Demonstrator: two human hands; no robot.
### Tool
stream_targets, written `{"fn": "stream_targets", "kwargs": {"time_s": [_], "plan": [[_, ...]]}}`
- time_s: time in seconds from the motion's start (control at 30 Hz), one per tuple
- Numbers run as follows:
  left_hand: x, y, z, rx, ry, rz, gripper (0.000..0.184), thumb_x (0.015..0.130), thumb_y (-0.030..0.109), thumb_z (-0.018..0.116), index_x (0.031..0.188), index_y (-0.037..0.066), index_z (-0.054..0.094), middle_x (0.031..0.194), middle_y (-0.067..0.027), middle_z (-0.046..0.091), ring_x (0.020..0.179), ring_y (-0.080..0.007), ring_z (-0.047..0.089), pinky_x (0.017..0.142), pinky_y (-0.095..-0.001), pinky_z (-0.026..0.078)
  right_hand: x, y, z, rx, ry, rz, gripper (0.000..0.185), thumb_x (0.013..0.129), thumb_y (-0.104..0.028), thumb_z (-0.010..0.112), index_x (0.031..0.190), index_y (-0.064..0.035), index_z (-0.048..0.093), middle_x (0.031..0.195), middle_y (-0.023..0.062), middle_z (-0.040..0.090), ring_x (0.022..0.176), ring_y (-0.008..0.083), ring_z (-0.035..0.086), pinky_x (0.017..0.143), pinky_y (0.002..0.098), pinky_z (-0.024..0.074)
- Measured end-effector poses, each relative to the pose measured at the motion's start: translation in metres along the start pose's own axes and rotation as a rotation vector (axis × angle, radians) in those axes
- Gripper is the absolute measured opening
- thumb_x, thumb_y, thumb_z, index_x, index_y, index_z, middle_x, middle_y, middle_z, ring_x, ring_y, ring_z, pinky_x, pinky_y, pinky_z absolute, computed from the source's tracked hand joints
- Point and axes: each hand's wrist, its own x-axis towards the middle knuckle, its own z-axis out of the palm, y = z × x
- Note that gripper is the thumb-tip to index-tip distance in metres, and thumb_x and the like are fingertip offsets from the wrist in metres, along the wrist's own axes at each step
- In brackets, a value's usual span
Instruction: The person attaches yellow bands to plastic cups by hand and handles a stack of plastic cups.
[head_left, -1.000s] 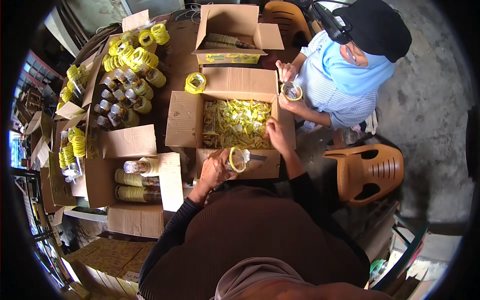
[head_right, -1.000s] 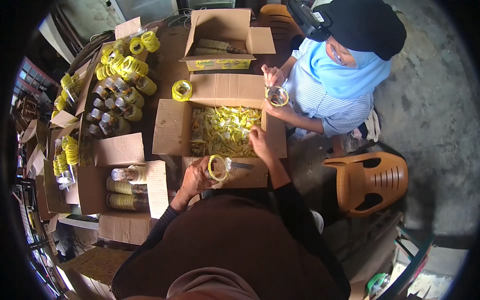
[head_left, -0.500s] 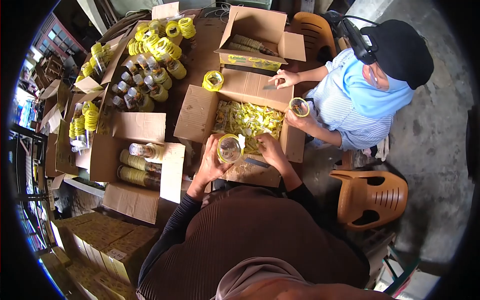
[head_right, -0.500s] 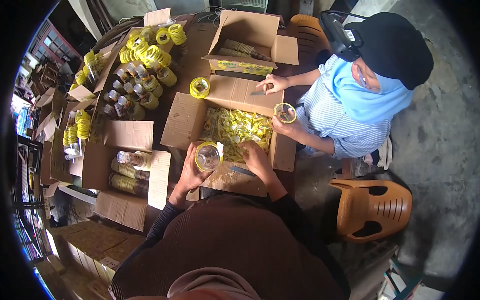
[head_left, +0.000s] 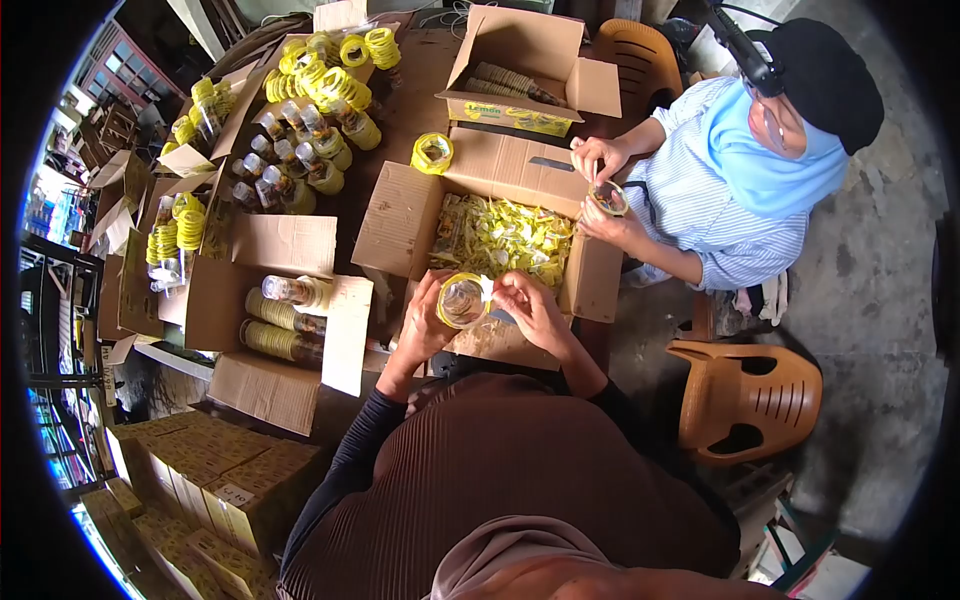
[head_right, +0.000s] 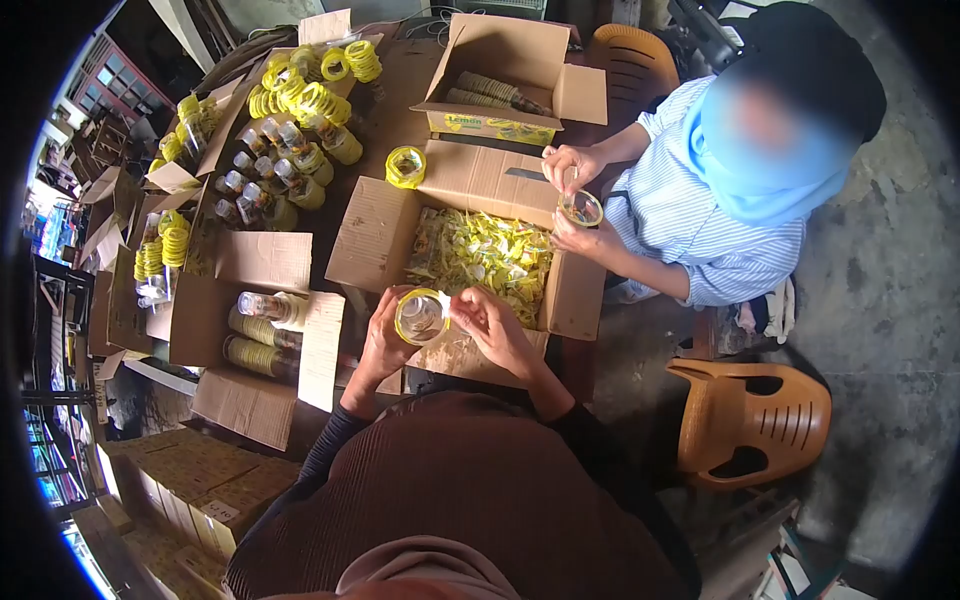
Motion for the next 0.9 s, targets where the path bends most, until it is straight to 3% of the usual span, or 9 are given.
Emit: {"fn": "stream_targets", "kwargs": {"time_s": [0.1, 0.17, 0.2, 0.33, 0.5, 0.57, 0.67, 0.77, 0.9], "plan": [[0.000, 0.004, -0.005, -0.095, 0.005, -0.048, 0.057, 0.063, 0.006, 0.083, 0.114, -0.001, 0.059, 0.113, -0.0162, 0.060, 0.101, -0.0339, 0.060, 0.087, -0.0387, 0.050, -0.004, 0.002, 0.000, 0.166, -0.005, 0.137, 0.020, 0.098, -0.014, 0.056, 0.113, 0.0000, 0.057, 0.098, 0.0085, 0.063, 0.084, 0.0114, 0.061, 0.072, 0.0266, 0.0508], [0.000, 0.008, -0.006, -0.162, -0.003, -0.102, 0.057, 0.063, 0.006, 0.083, 0.114, -0.001, 0.059, 0.113, -0.0161, 0.060, 0.100, -0.0327, 0.061, 0.088, -0.0381, 0.050, -0.006, 0.000, 0.001, 0.120, -0.006, 0.054, 0.029, 0.096, -0.008, 0.057, 0.123, -0.0015, 0.053, 0.113, 0.0107, 0.059, 0.097, 0.0142, 0.060, 0.080, 0.0286, 0.0523], [0.001, 0.009, -0.004, -0.203, -0.002, -0.093, 0.057, 0.063, 0.006, 0.083, 0.114, -0.001, 0.060, 0.113, -0.0157, 0.060, 0.101, -0.0318, 0.062, 0.088, -0.0376, 0.050, -0.009, -0.001, 0.000, -0.046, -0.039, -0.040, 0.046, 0.089, -0.004, 0.063, 0.132, -0.0045, 0.047, 0.124, 0.0125, 0.052, 0.109, 0.0208, 0.057, 0.086, 0.0325, 0.0526], [0.002, 0.019, 0.010, -0.335, -0.093, -0.089, 0.055, 0.064, 0.006, 0.083, 0.112, -0.001, 0.059, 0.111, -0.0134, 0.060, 0.102, -0.0288, 0.061, 0.090, -0.0355, 0.048, -0.026, -0.005, 0.010, -0.204, 0.113, -0.225, 0.068, 0.076, -0.003, 0.075, 0.136, -0.0068, 0.044, 0.125, 0.0138, 0.051, 0.119, 0.0309, 0.053, 0.100, 0.0396, 0.0454], [0.006, 0.031, 0.045, -0.435, -0.297, 0.066, 0.056, 0.063, 0.004, 0.084, 0.114, 0.000, 0.060, 0.115, -0.0117, 0.059, 0.104, -0.0256, 0.060, 0.091, -0.0342, 0.048, -0.069, 0.028, 0.001, -0.294, 0.275, -0.137, 0.063, 0.074, -0.009, 0.077, 0.131, -0.0058, 0.051, 0.125, 0.0152, 0.053, 0.119, 0.0321, 0.053, 0.099, 0.0385, 0.0440], [0.008, 0.047, 0.058, -0.502, -0.489, -0.003, 0.080, 0.060, 0.006, 0.087, 0.131, 0.002, 0.051, 0.128, -0.0130, 0.055, 0.122, -0.0276, 0.053, 0.103, -0.0374, 0.043, -0.098, 0.029, -0.003, -0.136, 0.423, 0.076, 0.052, 0.074, -0.008, 0.076, 0.122, -0.0050, 0.056, 0.120, 0.0152, 0.057, 0.116, 0.0332, 0.054, 0.097, 0.0386, 0.0443], [0.012, 0.073, 0.077, -0.403, -0.631, 0.118, 0.105, 0.059, 0.012, 0.090, 0.147, 0.005, 0.033, 0.144, -0.0156, 0.043, 0.134, -0.0300, 0.041, 0.111, -0.0396, 0.036, -0.147, 0.010, -0.025, -0.324, 0.651, 0.133, 0.045, 0.074, -0.006, 0.075, 0.115, -0.0044, 0.059, 0.115, 0.0150, 0.060, 0.110, 0.0344, 0.057, 0.094, 0.0399, 0.0451], [-0.001, 0.076, 0.101, -0.356, -0.648, 0.227, 0.096, 0.061, 0.015, 0.089, 0.143, 0.006, 0.039, 0.138, -0.0171, 0.047, 0.129, -0.0351, 0.046, 0.107, -0.0418, 0.039, -0.221, 0.019, -0.052, -0.549, 0.846, 0.131, 0.043, 0.074, -0.006, 0.075, 0.113, -0.0032, 0.057, 0.112, 0.0153, 0.059, 0.105, 0.0351, 0.057, 0.092, 0.0408, 0.0462], [-0.021, 0.091, 0.119, -0.336, -0.718, 0.256, 0.077, 0.070, 0.016, 0.084, 0.137, 0.007, 0.048, 0.127, -0.0166, 0.055, 0.120, -0.0342, 0.053, 0.100, -0.0400, 0.044, -0.342, 0.041, -0.073, -0.716, 1.165, 0.477, 0.044, 0.077, -0.012, 0.075, 0.115, -0.0033, 0.055, 0.111, 0.0156, 0.059, 0.104, 0.0358, 0.057, 0.088, 0.0422, 0.0470]]}}
